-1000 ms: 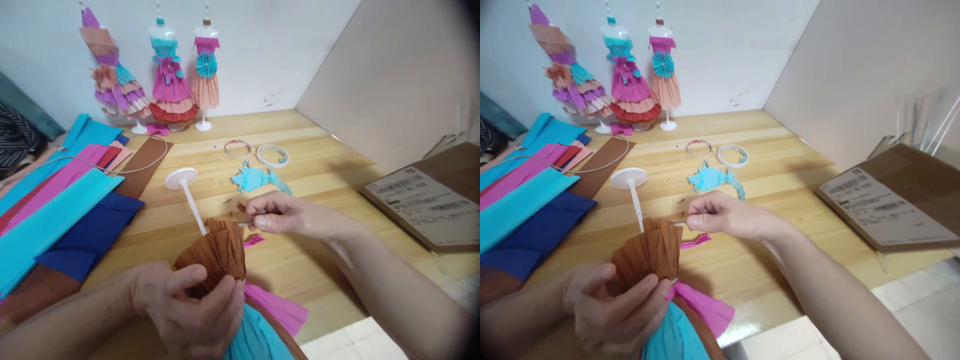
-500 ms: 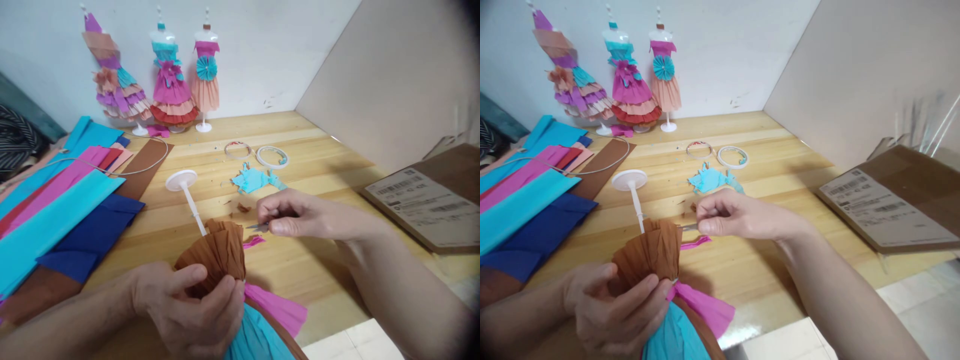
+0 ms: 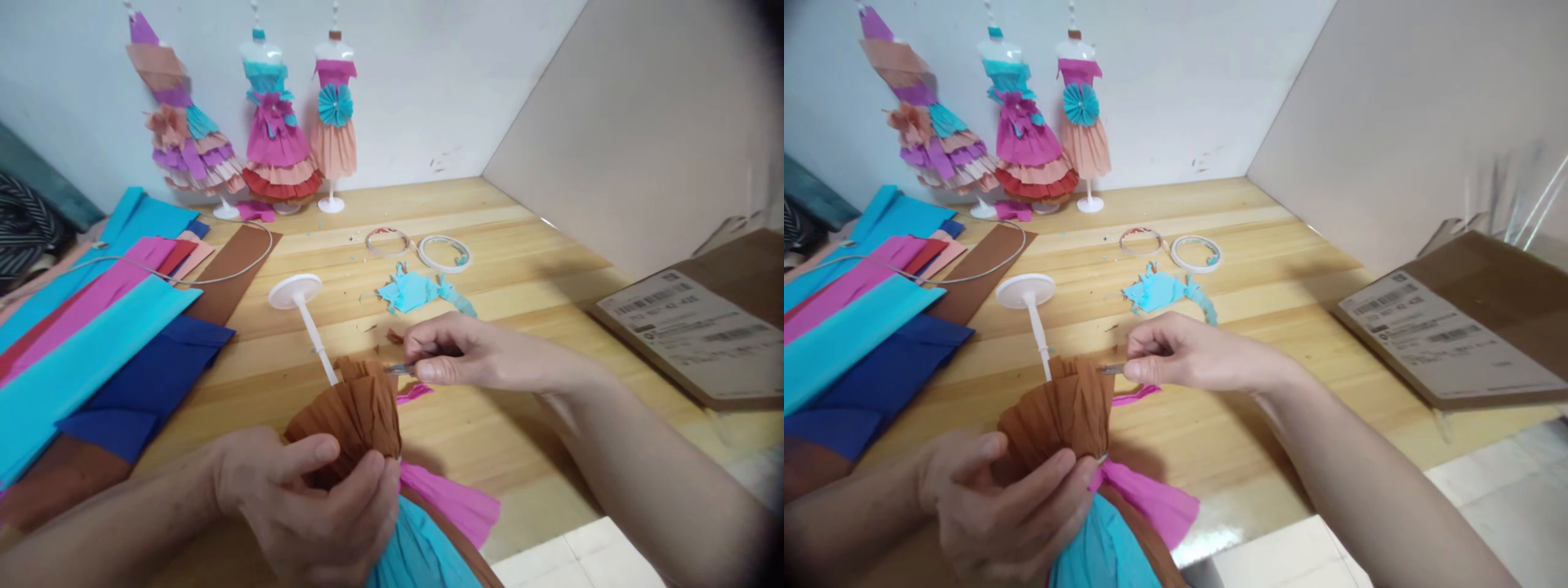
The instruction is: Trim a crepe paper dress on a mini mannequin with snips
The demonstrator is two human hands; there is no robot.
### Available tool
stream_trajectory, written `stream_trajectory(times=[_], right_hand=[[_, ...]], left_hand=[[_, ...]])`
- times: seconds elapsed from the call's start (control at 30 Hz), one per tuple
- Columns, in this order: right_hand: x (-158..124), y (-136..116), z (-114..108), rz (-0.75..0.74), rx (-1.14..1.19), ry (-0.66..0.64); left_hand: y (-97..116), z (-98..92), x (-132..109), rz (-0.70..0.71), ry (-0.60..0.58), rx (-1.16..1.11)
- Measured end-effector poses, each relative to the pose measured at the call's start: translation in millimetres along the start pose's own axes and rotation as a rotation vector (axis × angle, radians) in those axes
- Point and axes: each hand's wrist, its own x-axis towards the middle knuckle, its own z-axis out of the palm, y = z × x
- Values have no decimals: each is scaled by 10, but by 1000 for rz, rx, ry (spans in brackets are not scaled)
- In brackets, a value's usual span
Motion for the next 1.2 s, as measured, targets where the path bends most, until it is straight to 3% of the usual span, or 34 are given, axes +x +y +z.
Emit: stream_trajectory(times=[0.17, 0.3, 0.37, 0.53, 0.73, 0.97, 1.2], right_hand=[[5, -3, 0, 10, 59, -25], [19, -9, 6, 0, 96, -63], [22, -9, 14, -3, 107, -69], [24, -16, 56, 15, 109, -29], [44, -24, 97, 25, 115, -35], [50, -23, 120, 32, 194, -12], [55, -10, 141, 22, 235, 6]], left_hand=[[-51, 18, 11, 87, 91, -12], [-125, 17, 51, 112, 61, -30], [-135, 10, 55, 190, 98, -34], [-100, -3, 21, 139, 3, -35], [-74, 5, 11, 118, 8, -43], [-144, 34, 25, 196, 81, -32], [-117, 10, 40, 146, 48, -18]])
